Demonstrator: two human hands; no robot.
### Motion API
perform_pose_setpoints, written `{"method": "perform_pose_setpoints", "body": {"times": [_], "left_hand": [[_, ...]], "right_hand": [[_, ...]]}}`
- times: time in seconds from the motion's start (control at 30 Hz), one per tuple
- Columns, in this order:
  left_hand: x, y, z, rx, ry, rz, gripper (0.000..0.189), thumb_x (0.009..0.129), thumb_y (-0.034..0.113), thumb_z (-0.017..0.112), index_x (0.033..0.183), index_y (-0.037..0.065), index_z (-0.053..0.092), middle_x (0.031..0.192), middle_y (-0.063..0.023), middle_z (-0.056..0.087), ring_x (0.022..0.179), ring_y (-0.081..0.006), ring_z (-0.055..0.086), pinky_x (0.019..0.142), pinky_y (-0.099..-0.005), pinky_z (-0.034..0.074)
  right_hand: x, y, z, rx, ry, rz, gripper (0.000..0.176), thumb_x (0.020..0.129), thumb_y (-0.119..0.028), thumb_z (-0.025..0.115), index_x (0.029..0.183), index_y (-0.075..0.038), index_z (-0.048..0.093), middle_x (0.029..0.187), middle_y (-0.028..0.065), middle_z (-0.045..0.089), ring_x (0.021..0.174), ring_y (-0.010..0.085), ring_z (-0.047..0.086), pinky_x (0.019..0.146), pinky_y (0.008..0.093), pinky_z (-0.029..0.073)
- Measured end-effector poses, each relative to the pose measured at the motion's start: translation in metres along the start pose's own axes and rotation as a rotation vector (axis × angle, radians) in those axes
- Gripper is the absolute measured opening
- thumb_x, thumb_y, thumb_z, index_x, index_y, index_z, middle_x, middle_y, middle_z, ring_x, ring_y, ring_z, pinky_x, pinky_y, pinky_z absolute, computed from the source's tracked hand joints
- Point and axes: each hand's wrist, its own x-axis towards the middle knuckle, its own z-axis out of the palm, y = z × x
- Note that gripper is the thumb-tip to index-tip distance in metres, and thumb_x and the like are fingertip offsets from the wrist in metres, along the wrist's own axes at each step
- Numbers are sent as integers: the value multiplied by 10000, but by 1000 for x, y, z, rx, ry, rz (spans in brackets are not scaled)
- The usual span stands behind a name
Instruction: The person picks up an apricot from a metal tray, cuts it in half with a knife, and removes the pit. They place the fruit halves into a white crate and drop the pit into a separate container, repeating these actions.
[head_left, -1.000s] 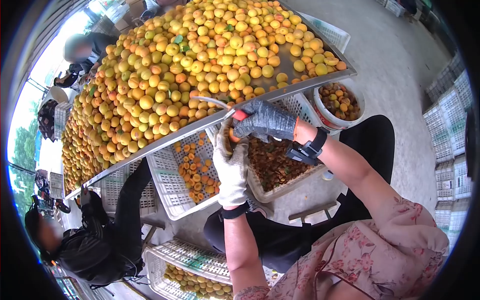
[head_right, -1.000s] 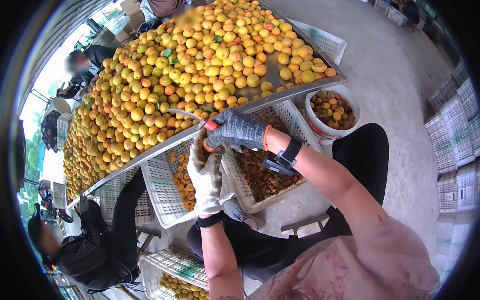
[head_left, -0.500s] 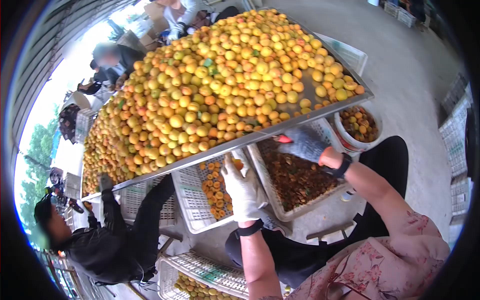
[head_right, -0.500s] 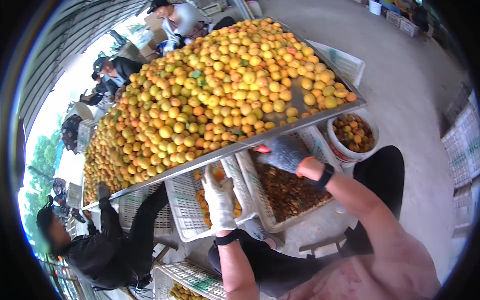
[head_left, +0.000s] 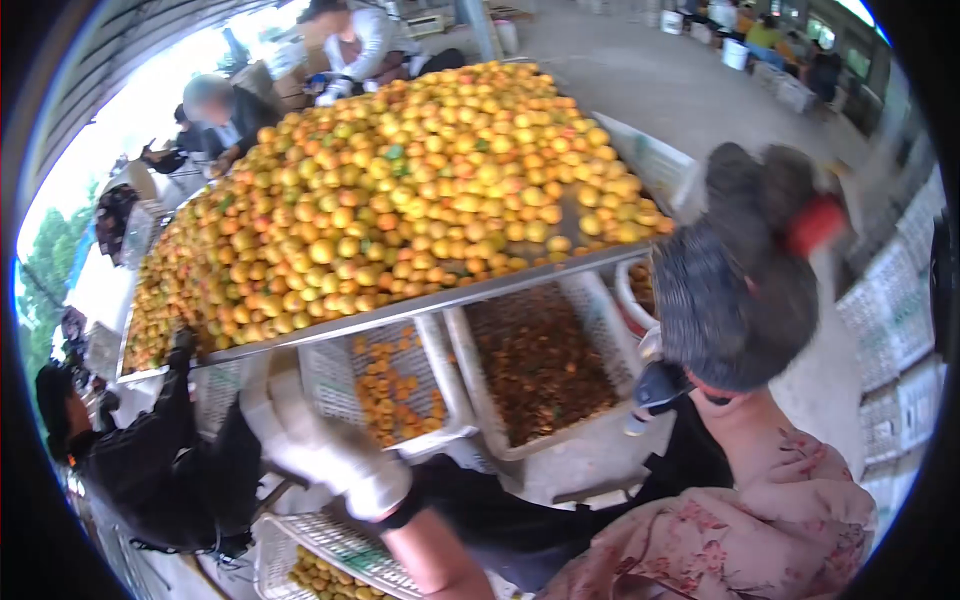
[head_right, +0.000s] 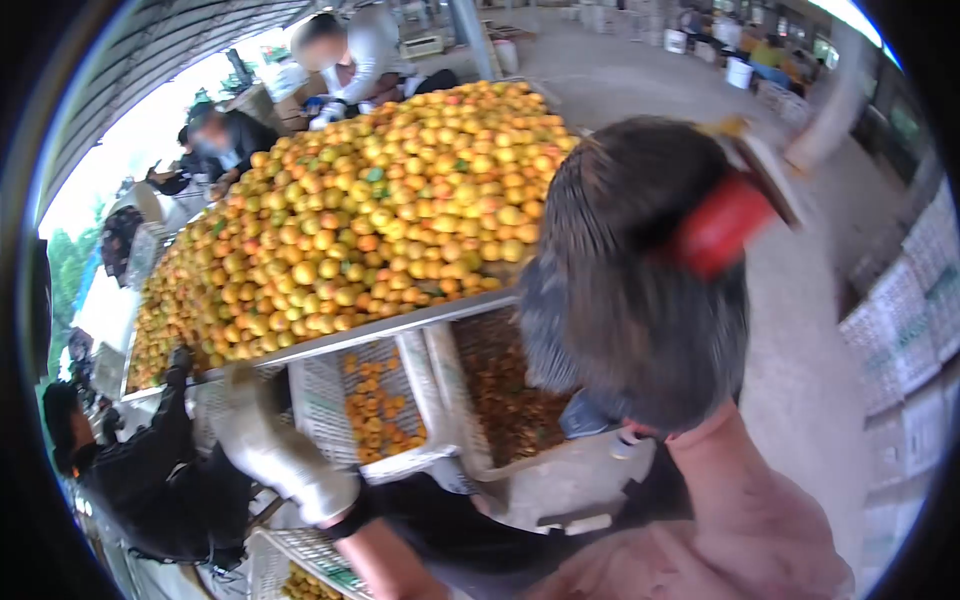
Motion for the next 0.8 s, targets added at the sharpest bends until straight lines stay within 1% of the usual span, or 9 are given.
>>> {"method": "perform_pose_setpoints", "body": {"times": [0.03, 0.07, 0.1, 0.13, 0.17, 0.2, 0.27, 0.43, 0.8], "left_hand": [[13, 29, -10, 53, 166, 318, 245, 930, 85, 472, 1089, -4, 635, 1046, -138, 637, 955, -228, 623, 892, -313, 504], [36, 41, -46, 538, 123, 727, 255, 945, 66, 435, 1093, 24, 639, 1027, -143, 641, 1016, -218, 615, 921, -319, 511], [52, 47, -60, 46, 138, 656, 279, 944, 131, 450, 1148, 31, 611, 1042, -131, 628, 1040, -218, 599, 924, -320, 493], [60, 72, -76, -118, 54, 725, 388, 968, 217, 367, 1295, 8, 383, 1253, -176, 432, 1177, -316, 458, 1019, -423, 386], [69, 94, -92, -285, -18, 799, 565, 993, 302, 284, 1442, -15, 155, 1464, -221, 237, 1314, -415, 317, 1114, -525, 278], [76, 113, -103, -312, -10, 785, 565, 993, 302, 284, 1442, -15, 155, 1464, -221, 237, 1314, -415, 317, 1114, -525, 278], [83, 138, -115, -5, -74, 1163, 580, 990, 418, 294, 1453, 81, 201, 1494, -227, 160, 1384, -373, 196, 1117, -566, 216], [75, 153, -126, -91, -51, 1177, 576, 988, 424, 287, 1452, 92, 206, 1494, -213, 171, 1385, -374, 193, 1119, -564, 193], [67, 176, -120, -370, -225, 1157, 565, 983, 441, 268, 1449, 124, 222, 1493, -176, 200, 1388, -374, 186, 1125, -559, 130]], "right_hand": [[-9, -11, -4, -44, 35, -4, 295, 869, -101, 581, 1158, -52, 553, 859, 41, 598, 756, 132, 594, 677, 244, 494], [-19, -21, -9, -87, 68, -6, 293, 869, -103, 581, 1157, -50, 553, 856, 40, 597, 752, 131, 592, 674, 244, 493], [-30, -28, -12, -125, 100, -4, 292, 870, -105, 581, 1155, -48, 553, 852, 40, 595, 748, 130, 590, 670, 244, 491], [-39, -36, -15, -164, 124, -9, 291, 870, -107, 580, 1153, -47, 553, 849, 40, 594, 744, 129, 588, 667, 244, 489], [-46, -46, -16, -202, 142, -21, 290, 870, -109, 580, 1151, -45, 554, 846, 39, 593, 740, 128, 586, 663, 244, 488], [-53, -56, -15, -241, 157, -39, 289, 870, -111, 580, 1150, -44, 554, 842, 39, 591, 736, 127, 584, 660, 244, 486], [-63, -79, -12, -314, 177, -98, 287, 870, -115, 579, 1146, -40, 554, 836, 38, 589, 728, 125, 580, 652, 243, 482], [-70, -108, 1, -398, 165, -266, 283, 871, -126, 578, 1137, -32, 554, 819, 36, 582, 708, 121, 571, 635, 242, 474], [-97, -141, 17, -563, 278, -530, 280, 873, -149, 576, 1118, -14, 555, 782, 32, 567, 664, 110, 550, 595, 241, 455]]}}
